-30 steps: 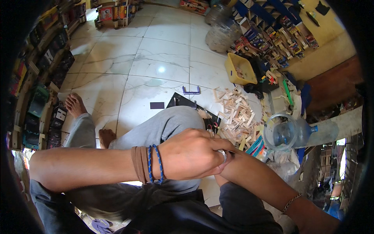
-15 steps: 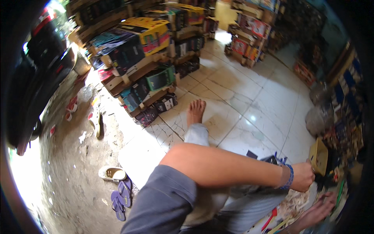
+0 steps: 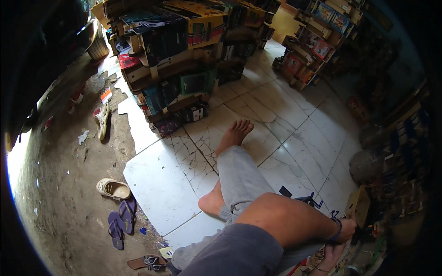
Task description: The person sits on the floor and uses scissors to cut a long strip of dark paper with white text. They repeatedly trim the edges and ends of the strip, then cut a larger sheet of dark paper into smaller pieces.
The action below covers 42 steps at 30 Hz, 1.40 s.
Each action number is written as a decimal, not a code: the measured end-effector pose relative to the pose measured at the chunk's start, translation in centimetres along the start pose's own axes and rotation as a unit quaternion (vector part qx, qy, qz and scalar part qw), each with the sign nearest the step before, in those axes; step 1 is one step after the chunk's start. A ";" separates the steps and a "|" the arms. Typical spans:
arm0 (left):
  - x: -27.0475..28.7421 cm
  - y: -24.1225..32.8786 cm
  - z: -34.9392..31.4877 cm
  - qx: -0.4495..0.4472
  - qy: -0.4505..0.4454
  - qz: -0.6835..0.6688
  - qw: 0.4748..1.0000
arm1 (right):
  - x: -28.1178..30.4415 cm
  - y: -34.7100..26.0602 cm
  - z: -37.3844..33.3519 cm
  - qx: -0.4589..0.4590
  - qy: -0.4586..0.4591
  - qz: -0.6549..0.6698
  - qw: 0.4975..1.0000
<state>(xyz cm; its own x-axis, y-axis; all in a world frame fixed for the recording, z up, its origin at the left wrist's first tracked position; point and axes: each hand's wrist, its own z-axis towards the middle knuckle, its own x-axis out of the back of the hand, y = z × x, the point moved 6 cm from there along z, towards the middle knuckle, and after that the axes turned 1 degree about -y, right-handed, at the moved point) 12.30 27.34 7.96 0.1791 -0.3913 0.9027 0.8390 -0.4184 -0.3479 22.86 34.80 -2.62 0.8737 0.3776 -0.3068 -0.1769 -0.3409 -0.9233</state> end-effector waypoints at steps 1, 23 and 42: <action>0.1 -0.3 -0.2 -0.005 0.004 0.000 1.000 | 0.0 0.1 -0.1 -0.015 -0.004 0.023 1.000; 2.1 -5.8 -6.1 0.059 0.107 -0.210 0.970 | -4.6 -1.0 -4.4 0.100 0.033 -0.071 0.992; -3.2 -16.4 -17.2 0.262 -0.091 -0.513 0.812 | 3.5 2.6 -2.5 0.205 0.094 -0.679 0.698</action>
<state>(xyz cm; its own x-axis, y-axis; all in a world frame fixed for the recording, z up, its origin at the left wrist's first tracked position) -10.84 21.39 6.44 -0.7198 0.0910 0.6882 0.6893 -0.0237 0.7241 26.53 33.09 -5.53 0.3986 -0.0196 0.9169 0.7915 0.5124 -0.3331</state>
